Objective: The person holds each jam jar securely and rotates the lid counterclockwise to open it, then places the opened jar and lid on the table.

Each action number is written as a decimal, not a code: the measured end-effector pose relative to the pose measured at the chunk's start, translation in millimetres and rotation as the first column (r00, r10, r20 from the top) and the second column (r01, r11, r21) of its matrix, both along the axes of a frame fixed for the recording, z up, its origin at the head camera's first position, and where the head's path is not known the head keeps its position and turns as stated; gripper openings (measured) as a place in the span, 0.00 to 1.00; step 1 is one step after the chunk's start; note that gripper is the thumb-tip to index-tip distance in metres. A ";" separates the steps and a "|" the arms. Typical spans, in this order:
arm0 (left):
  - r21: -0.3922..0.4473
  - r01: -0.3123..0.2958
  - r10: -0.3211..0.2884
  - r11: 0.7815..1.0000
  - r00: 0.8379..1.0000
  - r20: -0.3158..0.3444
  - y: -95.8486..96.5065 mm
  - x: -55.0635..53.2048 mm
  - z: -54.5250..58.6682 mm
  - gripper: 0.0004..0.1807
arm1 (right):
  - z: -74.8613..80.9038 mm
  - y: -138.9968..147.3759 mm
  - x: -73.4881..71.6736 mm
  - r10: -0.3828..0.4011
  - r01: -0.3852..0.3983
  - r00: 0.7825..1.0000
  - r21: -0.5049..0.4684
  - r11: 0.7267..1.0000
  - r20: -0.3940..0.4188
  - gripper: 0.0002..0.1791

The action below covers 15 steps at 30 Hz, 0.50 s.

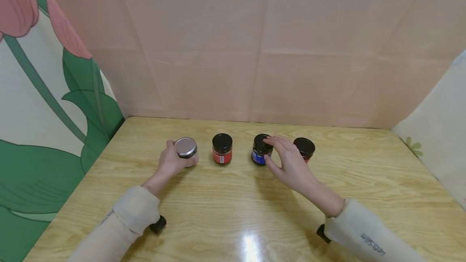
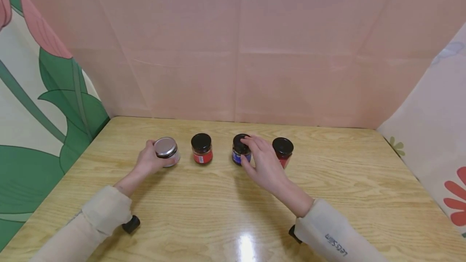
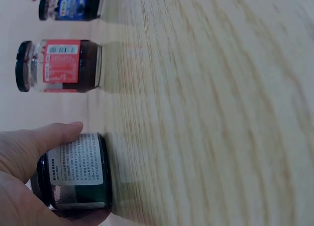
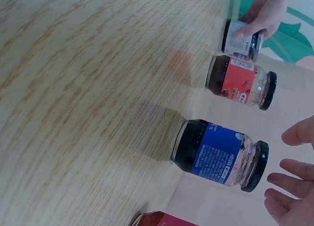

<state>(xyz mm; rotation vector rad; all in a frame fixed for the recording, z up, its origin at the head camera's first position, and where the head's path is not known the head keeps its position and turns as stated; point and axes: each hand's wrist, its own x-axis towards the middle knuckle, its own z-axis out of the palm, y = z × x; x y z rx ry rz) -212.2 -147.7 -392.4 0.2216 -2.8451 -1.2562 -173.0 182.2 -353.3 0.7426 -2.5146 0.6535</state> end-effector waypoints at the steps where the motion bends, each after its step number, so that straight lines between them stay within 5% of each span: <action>1: 0.001 -0.003 0.003 1.000 1.000 0.001 0.0 -0.3 0.0 0.46 | -0.2 0.2 -0.2 0.003 -0.003 1.000 -0.001 1.000 -0.005 0.22; 15: 0.015 -0.023 0.023 1.000 1.000 0.007 0.4 0.3 2.4 0.46 | -0.3 1.7 0.1 0.013 -0.013 1.000 0.000 1.000 0.002 0.23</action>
